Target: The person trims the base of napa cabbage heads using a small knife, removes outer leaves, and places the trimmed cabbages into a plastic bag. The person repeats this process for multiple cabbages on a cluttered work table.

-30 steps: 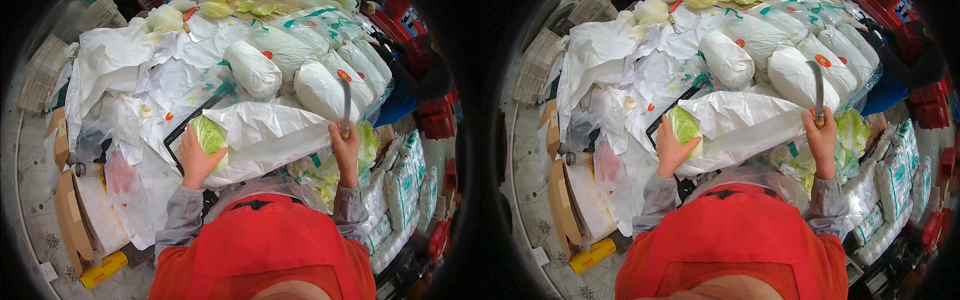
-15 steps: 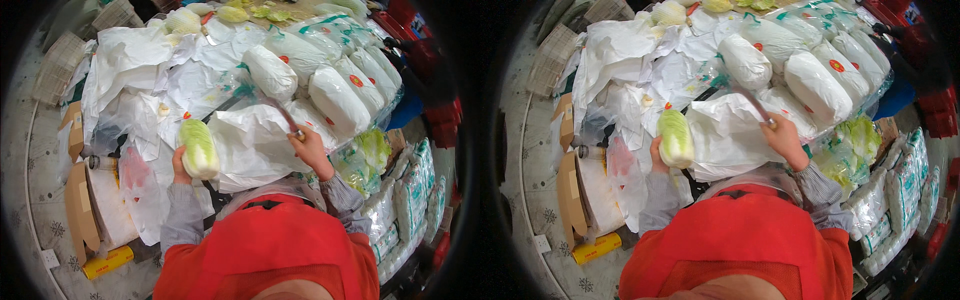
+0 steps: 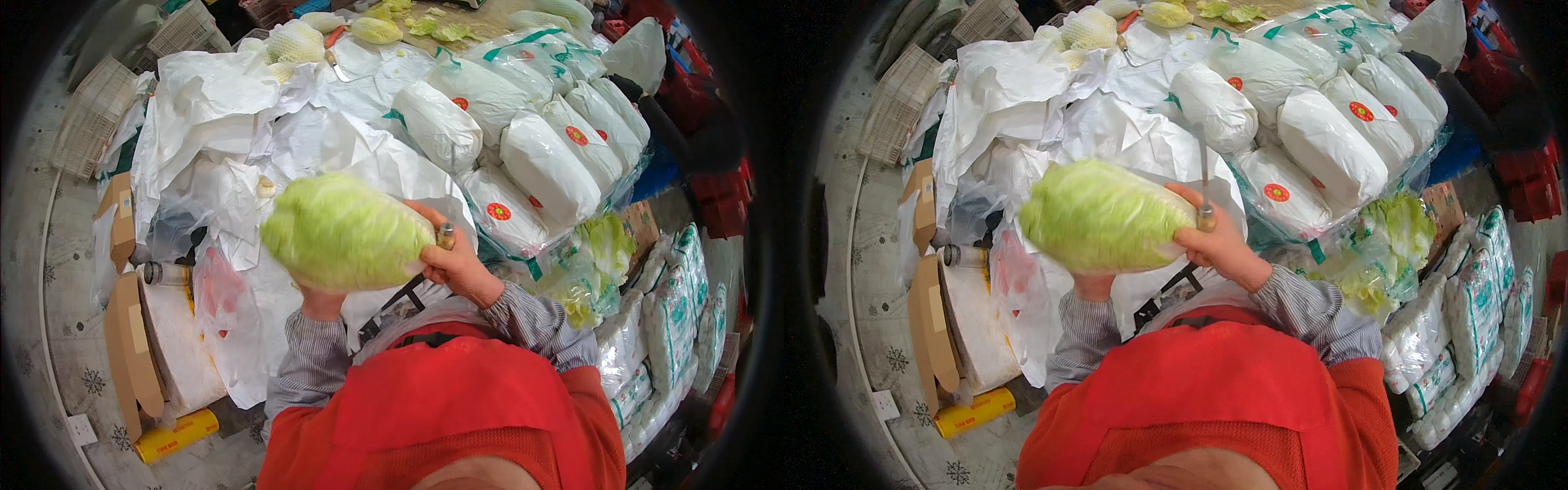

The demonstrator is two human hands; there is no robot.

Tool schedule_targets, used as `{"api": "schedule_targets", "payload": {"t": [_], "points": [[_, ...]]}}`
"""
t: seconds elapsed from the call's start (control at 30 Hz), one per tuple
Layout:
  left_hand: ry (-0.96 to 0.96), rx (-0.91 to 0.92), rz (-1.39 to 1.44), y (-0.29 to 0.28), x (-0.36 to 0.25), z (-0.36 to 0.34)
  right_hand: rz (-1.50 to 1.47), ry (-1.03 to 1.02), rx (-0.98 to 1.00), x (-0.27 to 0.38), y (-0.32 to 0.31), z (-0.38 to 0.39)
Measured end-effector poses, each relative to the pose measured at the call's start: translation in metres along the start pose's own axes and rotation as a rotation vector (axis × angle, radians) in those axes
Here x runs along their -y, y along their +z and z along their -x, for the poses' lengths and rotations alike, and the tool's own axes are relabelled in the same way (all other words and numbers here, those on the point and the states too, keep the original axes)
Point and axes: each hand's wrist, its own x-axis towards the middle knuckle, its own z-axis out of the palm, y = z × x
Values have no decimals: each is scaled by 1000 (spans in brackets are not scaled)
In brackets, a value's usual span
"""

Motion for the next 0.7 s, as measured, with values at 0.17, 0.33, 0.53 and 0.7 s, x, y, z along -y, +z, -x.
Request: {"api": "schedule_targets", "payload": {"t": [0.17,0.33,0.53,0.7], "points": [[-663,935,1392,13,23,8,139,-269,161,2,-11,3],[-1019,943,1471,8,15,28,379,-43,203,-21,-19,-22],[-661,200,1046,-17,-28,23,600,59,-228,-71,-62,-40],[-404,343,31,-27,-66,-33,379,589,-169,-79,-75,22]]}}
